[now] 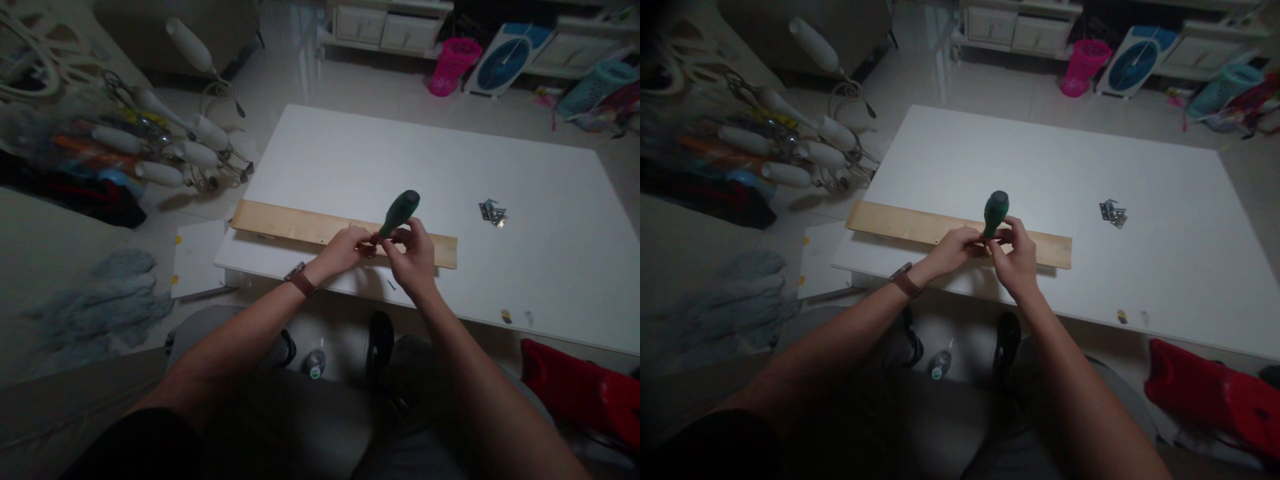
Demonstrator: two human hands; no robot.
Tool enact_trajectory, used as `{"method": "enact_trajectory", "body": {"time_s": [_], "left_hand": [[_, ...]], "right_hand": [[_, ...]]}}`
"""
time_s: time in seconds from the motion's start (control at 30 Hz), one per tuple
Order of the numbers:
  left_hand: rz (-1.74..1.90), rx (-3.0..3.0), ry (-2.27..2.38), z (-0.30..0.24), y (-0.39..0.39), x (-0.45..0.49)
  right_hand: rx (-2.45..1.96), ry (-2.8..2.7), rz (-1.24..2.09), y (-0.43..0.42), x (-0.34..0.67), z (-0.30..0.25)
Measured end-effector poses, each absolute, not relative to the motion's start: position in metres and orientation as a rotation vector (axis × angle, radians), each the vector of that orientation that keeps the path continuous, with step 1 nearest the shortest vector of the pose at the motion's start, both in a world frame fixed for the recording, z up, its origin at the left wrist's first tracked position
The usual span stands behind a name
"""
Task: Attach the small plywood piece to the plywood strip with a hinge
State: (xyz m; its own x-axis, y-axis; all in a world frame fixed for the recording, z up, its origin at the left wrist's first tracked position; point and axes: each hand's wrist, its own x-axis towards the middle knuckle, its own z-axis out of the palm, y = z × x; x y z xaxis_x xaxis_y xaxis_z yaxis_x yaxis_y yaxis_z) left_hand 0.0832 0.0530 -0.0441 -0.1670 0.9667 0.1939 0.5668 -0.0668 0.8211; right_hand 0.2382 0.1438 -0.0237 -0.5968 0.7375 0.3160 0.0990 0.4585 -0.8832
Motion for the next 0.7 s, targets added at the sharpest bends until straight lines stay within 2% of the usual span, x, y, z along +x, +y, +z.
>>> {"method": "enact_trajectory", "body": {"time_s": [0.33,0.7], "left_hand": [[1.125,1.66,1.771,-0.0423,0.0513,0.0847],[1.124,1.64,1.788,-0.0456,0.0539,0.0833]], "right_hand": [[-0.816,-1.959,1.095,0.1468,0.2368,-0.0263],[-0.714,-1.965,1.196,0.1447,0.2354,-0.024]]}}
